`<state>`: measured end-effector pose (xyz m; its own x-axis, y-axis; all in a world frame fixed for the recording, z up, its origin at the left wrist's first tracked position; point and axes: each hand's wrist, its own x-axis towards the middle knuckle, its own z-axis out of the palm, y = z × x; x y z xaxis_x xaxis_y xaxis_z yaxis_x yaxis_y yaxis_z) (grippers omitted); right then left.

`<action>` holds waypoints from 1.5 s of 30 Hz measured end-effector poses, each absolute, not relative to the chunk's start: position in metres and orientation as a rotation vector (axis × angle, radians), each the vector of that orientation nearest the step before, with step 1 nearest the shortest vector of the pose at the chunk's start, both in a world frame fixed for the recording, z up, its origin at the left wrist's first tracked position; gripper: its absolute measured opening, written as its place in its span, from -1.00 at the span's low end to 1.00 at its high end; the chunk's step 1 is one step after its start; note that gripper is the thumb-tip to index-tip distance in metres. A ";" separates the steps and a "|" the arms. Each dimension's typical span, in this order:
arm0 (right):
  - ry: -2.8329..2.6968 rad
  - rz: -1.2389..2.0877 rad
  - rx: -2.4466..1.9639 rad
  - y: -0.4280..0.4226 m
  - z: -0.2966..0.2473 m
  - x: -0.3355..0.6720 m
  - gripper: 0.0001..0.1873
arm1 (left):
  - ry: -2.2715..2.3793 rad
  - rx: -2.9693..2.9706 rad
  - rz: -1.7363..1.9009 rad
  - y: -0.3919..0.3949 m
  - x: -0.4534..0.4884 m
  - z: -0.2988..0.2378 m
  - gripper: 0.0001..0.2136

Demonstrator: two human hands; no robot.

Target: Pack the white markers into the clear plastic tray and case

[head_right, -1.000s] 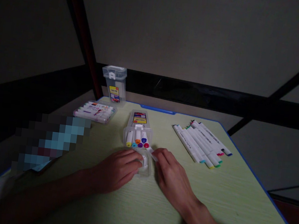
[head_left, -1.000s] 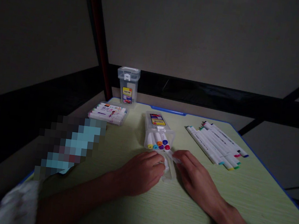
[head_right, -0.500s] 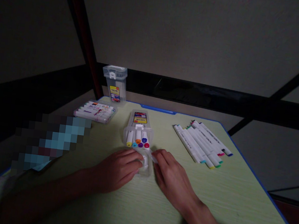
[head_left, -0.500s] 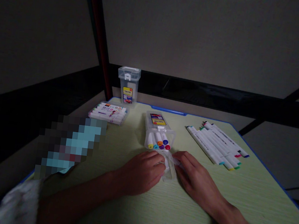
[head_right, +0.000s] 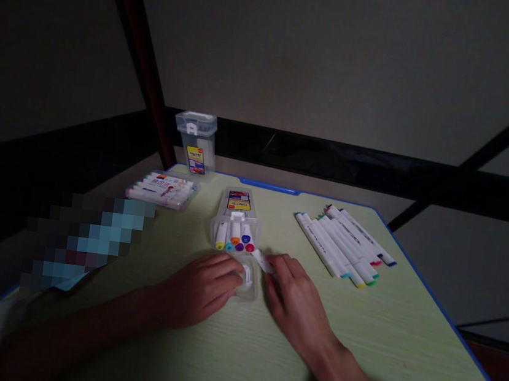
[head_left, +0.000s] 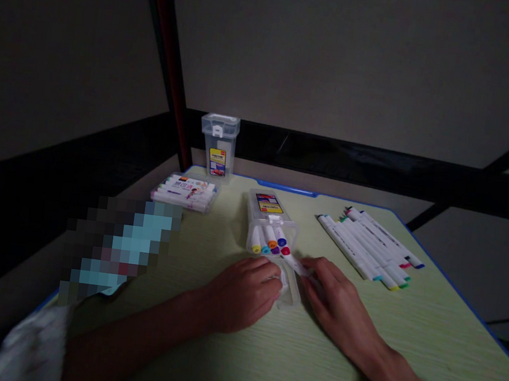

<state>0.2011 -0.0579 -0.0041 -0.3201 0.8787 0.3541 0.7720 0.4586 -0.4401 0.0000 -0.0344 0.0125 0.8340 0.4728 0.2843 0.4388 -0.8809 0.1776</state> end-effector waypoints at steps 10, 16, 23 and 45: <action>-2.047 0.106 -1.323 -0.058 -0.003 0.204 -0.89 | 0.726 2.915 0.489 -0.034 0.000 0.012 -0.86; -2.000 0.050 -1.265 -0.060 0.000 0.204 -0.90 | 0.734 2.925 0.506 -0.035 0.000 0.013 -0.86; -1.942 -0.015 -1.220 -0.060 0.002 0.205 -0.89 | 0.710 2.929 0.526 -0.034 0.000 0.010 -0.85; -1.674 -0.127 -1.175 -0.064 0.005 0.217 -0.75 | 0.714 2.929 0.504 -0.034 0.000 0.011 -0.86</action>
<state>0.2167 -0.0645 0.0047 0.0200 0.6292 0.7770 0.7392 0.5139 -0.4352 -0.0005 -0.0345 0.0109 0.8366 0.4610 0.2959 0.4331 -0.8874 0.1580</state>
